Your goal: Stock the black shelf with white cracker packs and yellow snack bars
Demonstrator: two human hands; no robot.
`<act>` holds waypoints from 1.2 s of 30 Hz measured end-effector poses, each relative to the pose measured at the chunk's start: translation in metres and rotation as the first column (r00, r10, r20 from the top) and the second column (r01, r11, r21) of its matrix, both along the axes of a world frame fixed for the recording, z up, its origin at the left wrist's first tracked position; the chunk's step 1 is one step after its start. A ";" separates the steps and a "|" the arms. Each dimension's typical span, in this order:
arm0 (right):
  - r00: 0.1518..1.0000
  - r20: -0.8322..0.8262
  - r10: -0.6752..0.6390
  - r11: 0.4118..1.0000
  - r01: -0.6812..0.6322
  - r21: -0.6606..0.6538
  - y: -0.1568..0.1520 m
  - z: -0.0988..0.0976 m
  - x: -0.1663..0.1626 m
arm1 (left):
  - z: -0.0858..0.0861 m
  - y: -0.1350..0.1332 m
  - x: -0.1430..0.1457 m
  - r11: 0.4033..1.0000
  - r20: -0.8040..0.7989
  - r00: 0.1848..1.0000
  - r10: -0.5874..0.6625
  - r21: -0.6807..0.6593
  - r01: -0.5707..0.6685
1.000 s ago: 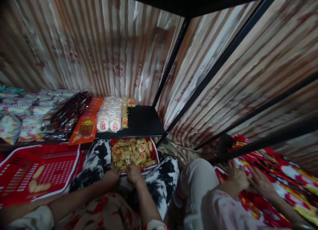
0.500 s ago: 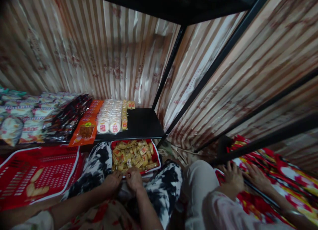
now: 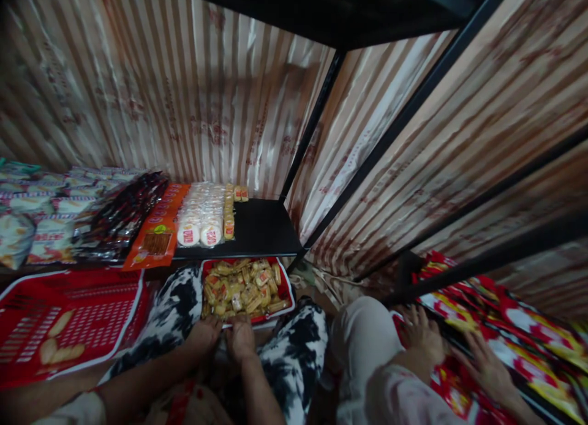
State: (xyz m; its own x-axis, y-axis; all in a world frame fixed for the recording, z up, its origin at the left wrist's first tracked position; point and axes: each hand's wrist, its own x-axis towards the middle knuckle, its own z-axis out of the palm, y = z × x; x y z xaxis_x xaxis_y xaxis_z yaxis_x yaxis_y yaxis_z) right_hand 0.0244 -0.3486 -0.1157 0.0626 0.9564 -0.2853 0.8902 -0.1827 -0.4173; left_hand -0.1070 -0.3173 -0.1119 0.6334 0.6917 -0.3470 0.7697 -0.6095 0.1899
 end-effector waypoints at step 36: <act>0.977 0.146 0.153 0.973 -0.124 -0.193 0.033 -0.003 0.007 | 0.000 0.005 -0.006 0.997 0.002 0.998 0.056 -0.056 -0.056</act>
